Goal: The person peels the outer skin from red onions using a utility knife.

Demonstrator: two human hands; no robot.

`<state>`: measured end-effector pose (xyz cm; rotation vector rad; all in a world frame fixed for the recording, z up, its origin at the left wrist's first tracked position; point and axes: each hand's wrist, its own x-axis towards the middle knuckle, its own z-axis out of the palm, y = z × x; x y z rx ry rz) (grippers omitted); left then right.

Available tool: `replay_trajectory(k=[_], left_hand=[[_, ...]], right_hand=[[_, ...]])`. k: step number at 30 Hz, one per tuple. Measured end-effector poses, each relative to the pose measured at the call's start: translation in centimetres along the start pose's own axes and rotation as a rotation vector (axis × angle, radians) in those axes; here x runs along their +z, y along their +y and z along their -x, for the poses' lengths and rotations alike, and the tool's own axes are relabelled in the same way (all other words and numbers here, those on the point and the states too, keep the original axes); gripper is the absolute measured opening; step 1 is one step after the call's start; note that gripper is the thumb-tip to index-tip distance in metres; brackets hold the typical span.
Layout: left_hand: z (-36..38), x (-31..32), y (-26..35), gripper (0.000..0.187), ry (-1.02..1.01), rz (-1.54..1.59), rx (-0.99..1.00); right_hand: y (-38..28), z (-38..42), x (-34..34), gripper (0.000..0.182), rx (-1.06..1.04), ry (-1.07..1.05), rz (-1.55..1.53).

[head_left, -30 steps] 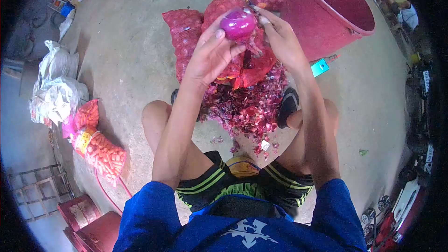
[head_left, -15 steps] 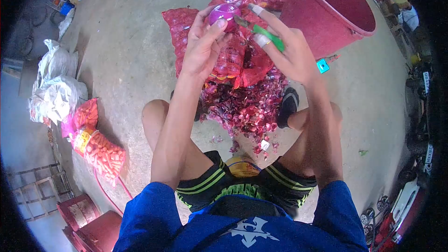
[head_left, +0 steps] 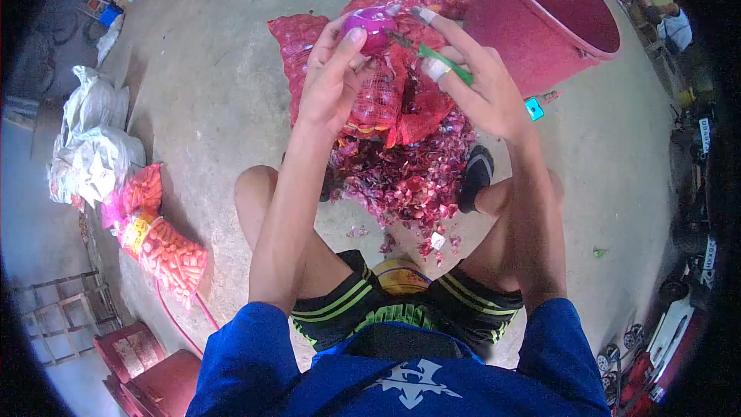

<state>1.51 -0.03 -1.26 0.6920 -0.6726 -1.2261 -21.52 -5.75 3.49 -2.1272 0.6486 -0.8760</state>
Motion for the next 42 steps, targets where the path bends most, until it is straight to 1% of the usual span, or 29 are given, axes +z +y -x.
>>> replay_trajectory(k=[2, 5, 8, 9, 10, 11, 13, 15, 17, 18, 20, 22, 24, 26, 27, 28, 30, 32, 34, 36, 37, 38, 40, 42], left_hand=[[0.0, -0.2, 0.0, 0.044, 0.028, 0.015, 0.003], [0.1, 0.0, 0.3, 0.041, -0.020, -0.029, 0.019], [0.2, 0.1, 0.4, 0.044, -0.009, -0.014, 0.016], [0.2, 0.1, 0.6, 0.046, -0.033, -0.086, 0.015], [0.2, 0.3, 0.8, 0.048, -0.059, -0.158, 0.014], [0.3, 0.3, 0.7, 0.048, -0.060, -0.157, 0.014], [0.4, 0.4, 0.3, 0.051, -0.071, -0.157, -0.011], [0.5, 0.5, 0.2, 0.049, -0.054, -0.135, -0.024], [0.5, 0.4, 0.4, 0.047, -0.034, -0.118, -0.033], [0.3, 0.3, 0.6, 0.044, -0.017, -0.099, -0.045], [0.3, 0.2, 0.8, 0.042, -0.002, -0.077, -0.060], [0.4, -0.1, 1.1, 0.038, -0.051, -0.157, -0.064], [0.4, -0.1, 0.7, 0.038, -0.043, -0.149, -0.055], [0.4, -0.3, 0.5, 0.038, -0.034, -0.143, -0.044], [0.3, -0.4, 0.6, 0.040, -0.046, -0.159, -0.043], [0.3, -0.5, 0.6, 0.041, -0.060, -0.175, -0.043], [0.4, -0.1, 0.8, 0.043, -0.092, -0.139, -0.044], [0.8, 0.5, 1.2, 0.046, -0.124, -0.103, -0.043], [1.2, 1.1, 1.4, 0.052, -0.202, 0.107, -0.081], [1.1, 1.0, 1.0, 0.055, -0.186, 0.135, -0.098], [1.1, 0.8, 0.9, 0.058, -0.165, 0.162, -0.113], [1.0, 0.8, 0.6, 0.058, -0.164, 0.160, -0.113], [0.9, 1.2, 0.0, 0.060, -0.130, -0.121, 0.018], [0.9, 1.2, 0.1, 0.061, -0.139, -0.061, -0.010]], right_hand=[[0.4, 0.0, 0.3, 0.056, -0.080, 0.040, 0.080], [0.2, -0.1, 0.4, 0.055, -0.083, 0.037, 0.063], [0.2, -0.2, 0.7, 0.054, -0.105, 0.070, 0.131], [0.1, -0.2, 0.8, 0.054, -0.105, 0.070, 0.130], [-0.2, -0.3, 0.8, 0.054, 0.016, 0.075, 0.074], [-0.3, -0.3, 0.8, 0.054, 0.137, 0.081, 0.019], [0.6, -0.4, 0.9, 0.055, 0.149, 0.066, -0.015], [0.6, -0.3, 0.6, 0.055, 0.158, 0.050, -0.050], [-0.4, -0.1, 0.1, 0.058, 0.034, -0.067, -0.085], [-0.7, -0.1, 0.1, 0.058, 0.033, -0.068, -0.086], [-1.2, -0.1, 0.0, 0.060, -0.051, -0.089, -0.056], [-1.0, -0.2, 0.0, 0.059, -0.050, -0.103, -0.031], [-0.4, -0.4, 0.0, 0.059, -0.051, -0.117, -0.006], [0.7, -0.5, 0.3, 0.054, -0.208, -0.090, 0.065], [0.6, -0.5, 0.3, 0.054, -0.207, -0.089, 0.064], [0.5, -0.6, 0.4, 0.051, -0.142, -0.069, 0.042], [0.7, -0.7, 0.5, 0.049, -0.079, -0.045, 0.021], [1.6, -1.0, 0.7, 0.046, -0.024, 0.101, -0.043], [1.9, -1.1, 0.8, 0.045, -0.010, 0.132, -0.057], [1.9, -1.0, 0.8, 0.044, 0.004, 0.161, -0.074], [1.8, -0.9, 0.9, 0.044, 0.002, 0.134, -0.073], [1.8, -0.9, 1.1, 0.044, 0.002, 0.120, -0.073], [2.0, -0.9, 1.4, 0.044, 0.030, 0.123, -0.071], [3.2, -1.1, 1.6, 0.044, 0.059, 0.142, -0.067]])
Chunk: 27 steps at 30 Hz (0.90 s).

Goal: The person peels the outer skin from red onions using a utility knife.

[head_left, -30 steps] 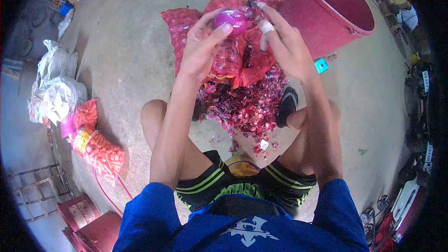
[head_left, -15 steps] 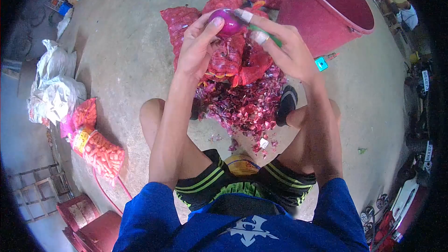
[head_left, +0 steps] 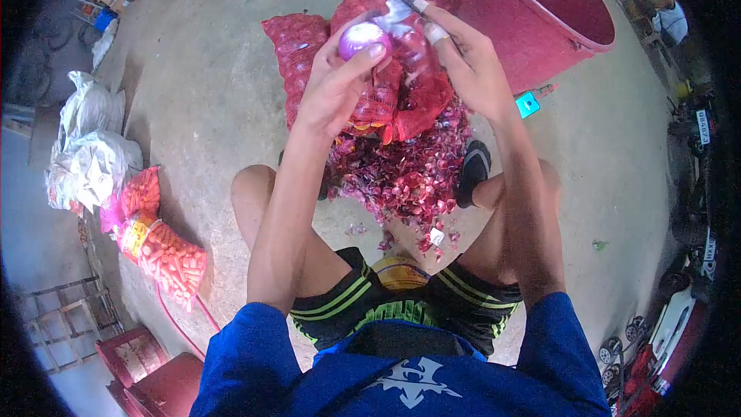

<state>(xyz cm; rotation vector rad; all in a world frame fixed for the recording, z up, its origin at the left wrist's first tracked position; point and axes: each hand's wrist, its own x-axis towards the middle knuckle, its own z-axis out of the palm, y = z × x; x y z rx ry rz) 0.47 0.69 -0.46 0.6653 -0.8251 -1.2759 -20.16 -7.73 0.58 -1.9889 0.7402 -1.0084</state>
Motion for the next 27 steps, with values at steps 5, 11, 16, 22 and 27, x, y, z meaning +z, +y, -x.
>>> replay_trajectory(k=[5, 11, 16, 22, 27], left_hand=[[-0.3, -0.4, 0.2, 0.060, 0.056, -0.045, -0.013], [-0.4, -0.3, -0.4, 0.063, 0.074, -0.133, 0.042], [0.3, -0.3, 0.8, 0.067, 0.037, -0.011, 0.139], [-0.6, -1.3, 0.6, 0.069, 0.216, -0.098, 0.158], [-0.6, -1.1, 0.2, 0.067, 0.229, -0.104, 0.203]], right_hand=[[1.6, -0.3, 0.2, 0.041, 0.027, 0.086, 0.151], [0.5, 0.0, 0.0, 0.043, 0.159, 0.116, 0.278], [3.7, -0.5, -2.0, 0.048, 0.219, 0.167, 0.344], [-2.4, 0.7, -0.8, 0.056, 0.147, -0.071, 0.120], [-3.0, 1.5, 1.2, 0.059, -0.031, -0.113, 0.001]])
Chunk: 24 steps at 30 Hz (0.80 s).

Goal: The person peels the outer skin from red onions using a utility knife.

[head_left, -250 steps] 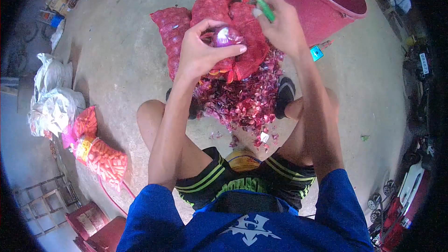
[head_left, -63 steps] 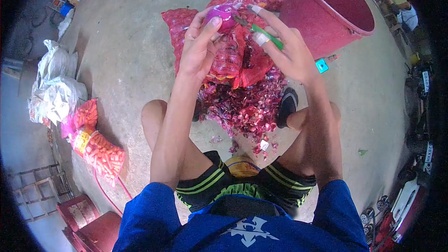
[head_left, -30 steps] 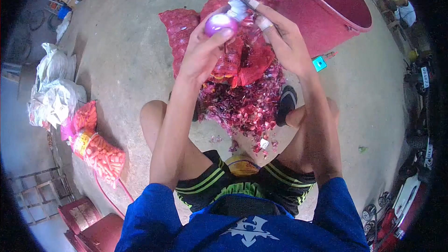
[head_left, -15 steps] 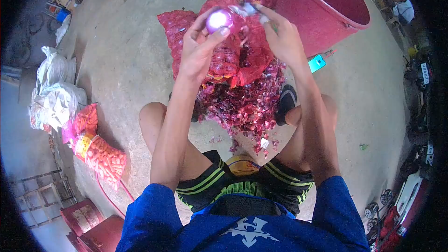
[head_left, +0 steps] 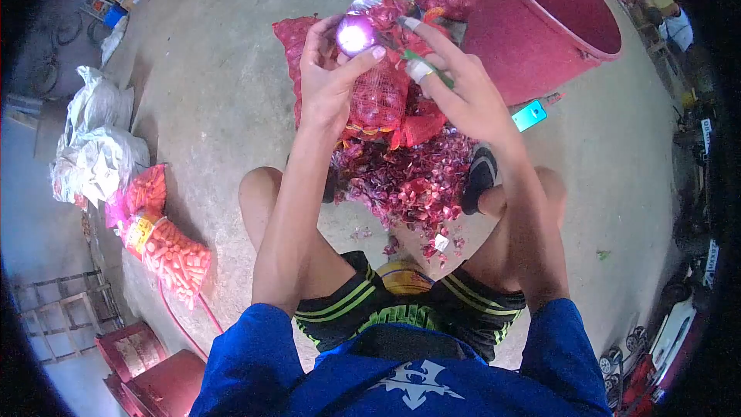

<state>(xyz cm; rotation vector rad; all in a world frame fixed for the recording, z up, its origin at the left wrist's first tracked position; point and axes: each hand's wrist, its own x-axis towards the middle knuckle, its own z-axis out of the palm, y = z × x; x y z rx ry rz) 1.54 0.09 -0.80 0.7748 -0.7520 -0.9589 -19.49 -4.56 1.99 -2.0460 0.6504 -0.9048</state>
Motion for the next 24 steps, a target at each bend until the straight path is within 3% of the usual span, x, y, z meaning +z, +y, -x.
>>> replay_trajectory(k=[8, 11, 14, 16, 19, 24], left_hand=[[-0.3, 0.2, -0.3, 0.069, 0.041, -0.013, 0.027], [0.0, 0.7, -0.1, 0.071, 0.009, -0.045, 0.050], [0.5, 1.4, 0.1, 0.071, -0.022, -0.016, 0.010], [0.4, 1.3, 0.0, 0.070, 0.008, -0.019, 0.007], [0.3, 1.0, -0.1, 0.069, 0.015, -0.056, 0.025], [0.5, 1.2, -0.4, 0.066, -0.008, -0.016, 0.035]], right_hand=[[0.4, -0.4, 0.7, 0.057, -0.023, 0.010, 0.045], [0.8, -0.6, 1.5, 0.055, -0.012, 0.133, 0.087], [0.9, -0.8, 1.4, 0.051, 0.134, 0.207, -0.035], [0.3, -1.0, 1.4, 0.053, 0.067, 0.145, -0.224], [0.1, -0.7, 1.6, 0.053, -0.084, 0.082, -0.187], [0.8, -0.9, 1.4, 0.047, -0.068, 0.061, -0.059]])
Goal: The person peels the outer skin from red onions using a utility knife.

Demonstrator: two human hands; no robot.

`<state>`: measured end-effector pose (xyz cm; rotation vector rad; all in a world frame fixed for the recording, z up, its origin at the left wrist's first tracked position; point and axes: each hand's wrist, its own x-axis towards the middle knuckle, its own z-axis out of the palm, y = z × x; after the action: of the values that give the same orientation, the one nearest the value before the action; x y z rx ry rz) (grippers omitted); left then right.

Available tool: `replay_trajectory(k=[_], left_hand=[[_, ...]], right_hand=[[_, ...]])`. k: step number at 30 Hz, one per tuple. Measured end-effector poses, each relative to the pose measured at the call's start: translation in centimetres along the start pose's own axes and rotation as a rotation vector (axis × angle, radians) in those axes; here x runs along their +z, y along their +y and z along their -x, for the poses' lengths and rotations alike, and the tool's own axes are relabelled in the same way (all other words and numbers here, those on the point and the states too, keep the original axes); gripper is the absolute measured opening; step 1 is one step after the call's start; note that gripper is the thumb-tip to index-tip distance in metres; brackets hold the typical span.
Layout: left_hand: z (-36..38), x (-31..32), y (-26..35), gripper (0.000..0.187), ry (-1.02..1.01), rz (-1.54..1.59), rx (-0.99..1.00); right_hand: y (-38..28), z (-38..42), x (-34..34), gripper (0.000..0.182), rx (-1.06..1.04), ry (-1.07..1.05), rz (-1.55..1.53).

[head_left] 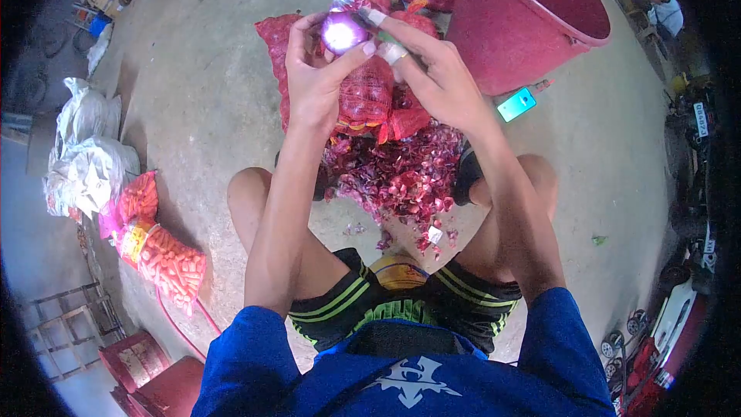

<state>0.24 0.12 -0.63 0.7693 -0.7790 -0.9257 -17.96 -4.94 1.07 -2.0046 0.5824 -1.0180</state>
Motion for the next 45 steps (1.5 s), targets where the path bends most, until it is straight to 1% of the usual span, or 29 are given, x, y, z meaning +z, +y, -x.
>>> replay_trajectory(k=[3, 5, 9, 11, 12, 14, 16, 19, 20, 21, 22, 23, 24, 26, 27, 28, 29, 30, 32, 33, 34, 36, 37, 39, 40, 42, 43, 44, 45], left_hand=[[0.1, -0.2, 0.2, 0.065, -0.017, -0.044, 0.001], [0.2, -0.3, 0.5, 0.062, -0.046, 0.035, -0.097], [0.3, -1.1, 0.8, 0.055, -0.106, 0.173, -0.205], [0.4, -1.3, 1.1, 0.050, -0.167, 0.289, -0.285], [0.3, -1.4, 1.2, 0.050, -0.166, 0.287, -0.281], [0.2, -1.6, 1.2, 0.047, -0.162, 0.373, -0.319], [0.2, -1.7, 0.9, 0.046, -0.140, 0.344, -0.308], [0.0, -1.6, 0.5, 0.044, -0.110, 0.297, -0.287], [0.1, -1.6, 0.4, 0.044, -0.098, 0.279, -0.276], [0.1, -1.5, 0.6, 0.044, -0.097, 0.279, -0.274], [0.1, -1.4, 0.7, 0.050, -0.083, 0.142, -0.259], [0.1, -1.2, 0.8, 0.055, -0.068, 0.006, -0.243], [0.2, -0.9, 1.1, 0.055, -0.069, 0.008, -0.241], [0.5, -0.5, 1.4, 0.064, -0.080, -0.479, -0.087], [0.5, -0.2, 1.6, 0.073, -0.091, -0.577, -0.060], [0.5, -0.3, 1.4, 0.073, -0.092, -0.577, -0.063], [0.6, -0.3, 1.0, 0.073, -0.118, -0.662, 0.014], [0.6, -0.2, 0.8, 0.073, -0.146, -0.746, 0.094], [0.8, 0.0, 0.7, 0.072, -0.160, -0.774, 0.124], [0.9, 0.1, 0.7, 0.071, -0.169, -0.802, 0.156], [0.9, 0.1, 0.7, 0.071, -0.171, -0.802, 0.156], [0.7, 0.2, 0.8, 0.070, -0.214, -0.643, 0.068], [0.5, 0.2, 0.8, 0.070, -0.217, -0.642, 0.074], [0.2, 0.2, 0.9, 0.071, -0.259, -0.561, 0.024], [0.2, 0.2, 1.2, 0.071, -0.261, -0.560, 0.026], [0.6, 0.0, 1.7, 0.074, -0.306, -0.333, -0.096], [0.8, 0.0, 1.7, 0.074, -0.310, -0.333, -0.094], [1.0, -0.1, 1.6, 0.072, -0.305, -0.217, -0.082], [1.1, -0.2, 1.6, 0.071, -0.298, -0.103, -0.070]], right_hand=[[0.4, -0.4, -0.2, 0.044, -0.040, 0.033, 0.062], [0.2, -0.4, -0.3, 0.041, 0.017, 0.068, -0.015], [2.5, -0.9, -0.7, 0.041, -0.016, 0.141, -0.038], [3.4, -1.0, -1.7, 0.041, 0.071, 0.195, 0.027], [3.0, -1.0, -2.0, 0.041, 0.068, 0.193, 0.025], [2.3, -1.0, -2.5, 0.042, 0.166, 0.172, 0.026], [1.9, -1.0, -2.6, 0.043, 0.207, 0.149, 0.029], [1.1, -0.9, -3.0, 0.042, 0.172, 0.175, 0.050], [0.8, -1.1, -3.3, 0.044, 0.309, 0.247, -0.006], [0.9, -1.2, -3.7, 0.045, 0.376, 0.281, -0.033], [1.1, -1.3, -4.0, 0.046, 0.442, 0.318, -0.061], [1.6, -1.4, -4.6, 0.048, 0.296, 0.318, -0.121], [1.4, -1.4, -4.5, 0.052, 0.246, 0.316, -0.155], [1.1, -1.3, -4.6, 0.062, 0.148, 0.305, -0.226], [0.7, -1.2, -4.3, 0.066, 0.055, 0.253, -0.104], [-0.1, -1.1, -3.8, 0.071, -0.035, 0.201, 0.018], [-1.0, -0.7, -3.0, 0.080, 0.128, 0.176, -0.052], [-0.8, -0.7, -2.4, 0.080, 0.132, 0.179, -0.052], [0.3, -0.4, -1.4, 0.082, 0.129, 0.130, -0.117], [0.3, -0.4, -1.1, 0.082, 0.139, 0.169, -0.076], [0.2, -0.5, -1.1, 0.082, 0.139, 0.171, -0.076], [-0.1, -0.8, -1.3, 0.076, 0.207, 0.245, -0.105], [0.3, -1.0, -1.3, 0.076, 0.201, 0.248, -0.103], [1.5, -1.4, -1.7, 0.064, 0.181, 0.386, -0.053], [1.8, -1.7, -2.4, 0.064, 0.179, 0.388, -0.051], [2.2, -2.3, -4.5, 0.064, 0.291, 0.485, -0.175], [2.6, -2.2, -5.8, 0.064, 0.313, 0.460, 0.051], [3.7, -1.7, -6.7, 0.064, 0.311, 0.464, 0.050], [5.3, -0.9, -7.1, 0.065, 0.170, 0.327, 0.352]])
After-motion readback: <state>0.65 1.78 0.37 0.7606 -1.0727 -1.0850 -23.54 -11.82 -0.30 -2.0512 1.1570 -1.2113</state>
